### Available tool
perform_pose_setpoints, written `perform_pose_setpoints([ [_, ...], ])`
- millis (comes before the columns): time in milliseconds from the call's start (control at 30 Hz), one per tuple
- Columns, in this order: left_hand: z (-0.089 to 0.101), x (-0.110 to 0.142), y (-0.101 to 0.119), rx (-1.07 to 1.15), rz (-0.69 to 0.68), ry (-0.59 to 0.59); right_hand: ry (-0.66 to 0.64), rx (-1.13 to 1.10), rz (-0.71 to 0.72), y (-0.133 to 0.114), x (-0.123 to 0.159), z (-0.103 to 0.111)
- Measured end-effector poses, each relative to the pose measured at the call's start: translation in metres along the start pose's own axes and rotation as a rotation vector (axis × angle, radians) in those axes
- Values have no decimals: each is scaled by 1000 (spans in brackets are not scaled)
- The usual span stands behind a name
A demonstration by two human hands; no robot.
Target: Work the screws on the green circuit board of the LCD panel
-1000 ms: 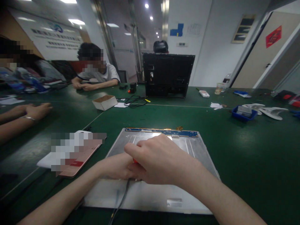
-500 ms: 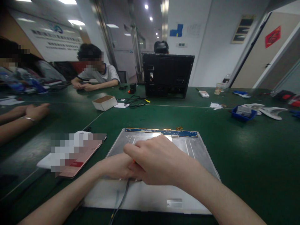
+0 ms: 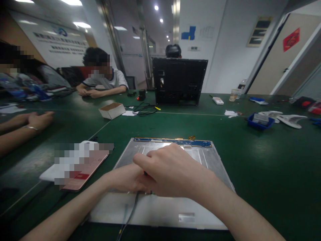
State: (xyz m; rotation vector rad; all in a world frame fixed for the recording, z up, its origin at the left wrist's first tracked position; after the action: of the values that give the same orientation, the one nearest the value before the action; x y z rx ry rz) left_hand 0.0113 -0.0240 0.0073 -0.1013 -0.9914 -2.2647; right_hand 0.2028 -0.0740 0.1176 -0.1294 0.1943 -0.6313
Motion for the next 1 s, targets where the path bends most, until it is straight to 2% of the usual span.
perform_pose_setpoints([
  [267,5,0,8,33,-72,-44,72,6,-41,6,5,10],
  [467,15,5,14,5,-17,-3,99,14,-78,10,11,18],
  [533,18,6,14,-34,-1,63,141,43,-98,16,17,23],
  [667,23,3,6,-130,100,321,254,108,-165,30,35,37],
  [833,16,-11,-10,-150,159,512,368,135,-247,43,56,53],
  [900,13,-19,-15,-147,182,530,387,118,-268,45,63,57],
  [1000,11,-28,-16,-184,237,489,384,95,-287,47,71,60],
])
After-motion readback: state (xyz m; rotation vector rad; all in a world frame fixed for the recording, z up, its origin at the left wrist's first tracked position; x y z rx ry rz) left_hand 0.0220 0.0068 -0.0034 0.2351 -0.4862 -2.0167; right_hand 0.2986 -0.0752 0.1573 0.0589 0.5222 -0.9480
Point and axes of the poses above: each hand's wrist, its own x-axis away from the middle knuckle, its own z-axis out of the back of the hand, y = z × x, the point moved 1 cm from there along -x, towards the middle knuckle, and after that the axes turned 4 degrees about -x, right-handed, at the moved point
